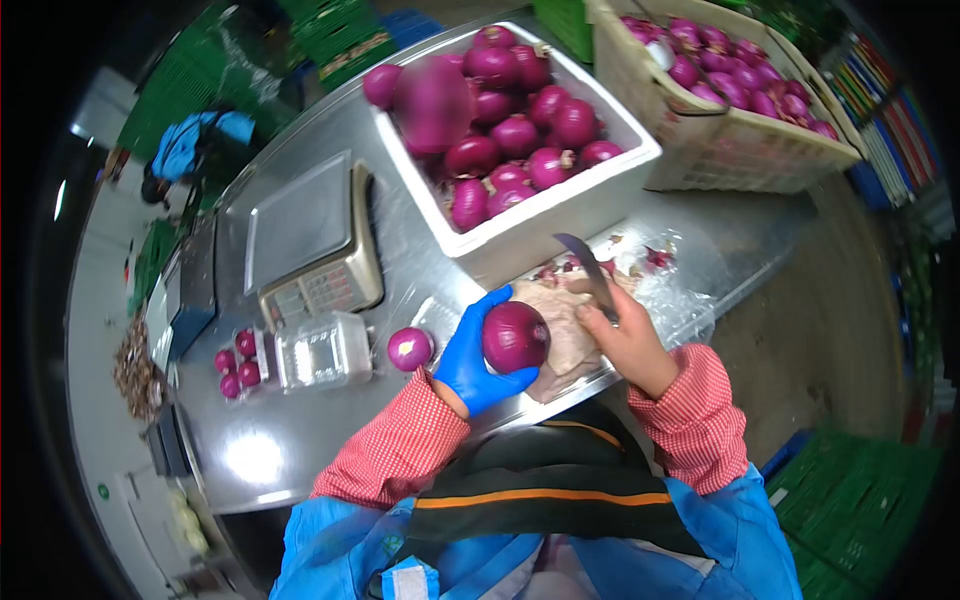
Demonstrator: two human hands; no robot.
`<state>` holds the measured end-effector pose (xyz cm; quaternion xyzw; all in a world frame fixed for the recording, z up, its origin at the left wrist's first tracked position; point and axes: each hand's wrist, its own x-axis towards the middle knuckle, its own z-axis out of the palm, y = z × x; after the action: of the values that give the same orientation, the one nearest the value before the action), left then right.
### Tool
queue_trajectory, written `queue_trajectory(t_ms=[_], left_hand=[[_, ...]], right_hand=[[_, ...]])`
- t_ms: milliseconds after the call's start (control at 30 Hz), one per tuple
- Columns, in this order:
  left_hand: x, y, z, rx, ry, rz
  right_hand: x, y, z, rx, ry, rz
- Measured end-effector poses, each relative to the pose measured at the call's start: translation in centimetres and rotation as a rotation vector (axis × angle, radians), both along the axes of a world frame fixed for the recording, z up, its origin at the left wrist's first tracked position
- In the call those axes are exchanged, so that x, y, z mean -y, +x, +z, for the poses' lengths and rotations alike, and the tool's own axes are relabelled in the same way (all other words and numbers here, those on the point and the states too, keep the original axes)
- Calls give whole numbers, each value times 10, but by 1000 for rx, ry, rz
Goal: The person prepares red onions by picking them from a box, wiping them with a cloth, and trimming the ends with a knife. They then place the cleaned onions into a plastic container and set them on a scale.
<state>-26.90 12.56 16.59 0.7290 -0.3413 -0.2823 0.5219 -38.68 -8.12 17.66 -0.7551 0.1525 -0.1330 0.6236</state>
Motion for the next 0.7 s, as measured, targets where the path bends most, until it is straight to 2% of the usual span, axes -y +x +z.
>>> queue_trajectory(t_ms=[100,133,167,233,333,433,567,700], left_hand=[[-37,32,-29,274,231,186],[-42,38,-18,307,328,268],[-57,55,-43,397,369,295],[-66,73,-58,426,607,335],[-74,77,-58,273,890,254],[-93,55,-52,437,1042,129],[-142,17,-65,397,1038,163],[-232,9,-68,485,1060,44]], right_hand=[[-8,-4,-15,-112,15,32],[-12,-5,-20,-136,20,51],[-16,-4,-24,-159,23,68],[-25,1,-33,-146,42,108],[-36,13,-27,-169,14,147],[-43,22,-28,-180,-9,162],[-57,34,-41,-157,-13,199],[-76,44,-51,-178,-103,228]])
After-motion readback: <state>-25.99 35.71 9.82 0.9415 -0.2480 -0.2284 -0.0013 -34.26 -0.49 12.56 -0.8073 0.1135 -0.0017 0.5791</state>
